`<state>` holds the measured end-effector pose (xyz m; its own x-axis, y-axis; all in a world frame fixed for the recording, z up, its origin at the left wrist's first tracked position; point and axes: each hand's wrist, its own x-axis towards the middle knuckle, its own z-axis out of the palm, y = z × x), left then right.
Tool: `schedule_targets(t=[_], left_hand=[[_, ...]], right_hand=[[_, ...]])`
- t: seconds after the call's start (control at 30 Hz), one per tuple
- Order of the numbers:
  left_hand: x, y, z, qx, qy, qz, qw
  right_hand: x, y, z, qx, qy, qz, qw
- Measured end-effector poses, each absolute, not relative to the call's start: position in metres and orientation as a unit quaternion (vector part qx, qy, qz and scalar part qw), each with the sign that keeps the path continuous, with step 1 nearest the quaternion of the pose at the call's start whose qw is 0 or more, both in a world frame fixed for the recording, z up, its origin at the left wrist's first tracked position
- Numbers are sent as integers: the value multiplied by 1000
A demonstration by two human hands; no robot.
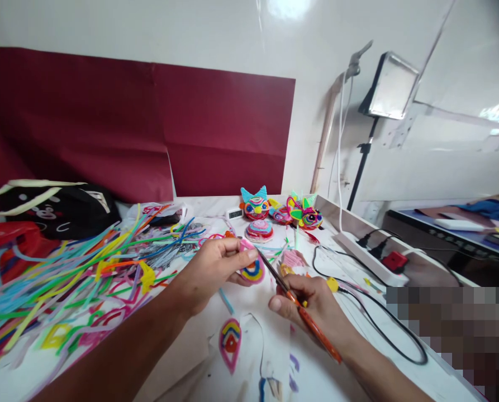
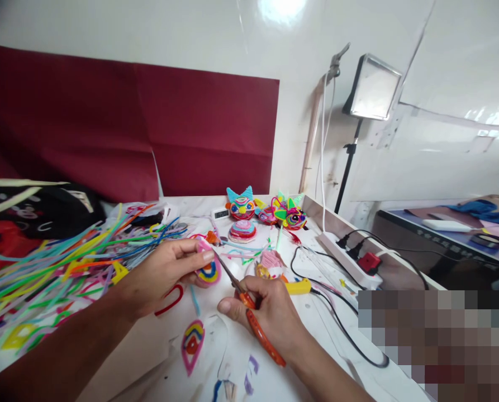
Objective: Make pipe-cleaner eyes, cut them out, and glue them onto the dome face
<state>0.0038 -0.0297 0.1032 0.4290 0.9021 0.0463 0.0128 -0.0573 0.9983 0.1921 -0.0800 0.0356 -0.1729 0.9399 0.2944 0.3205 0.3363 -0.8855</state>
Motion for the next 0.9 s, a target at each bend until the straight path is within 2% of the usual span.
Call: schedule_targets(t=[0.9], left_hand=[[3, -29, 103, 652, 375, 363, 550]], right_hand=[[198, -79, 41, -456, -685, 381, 422]])
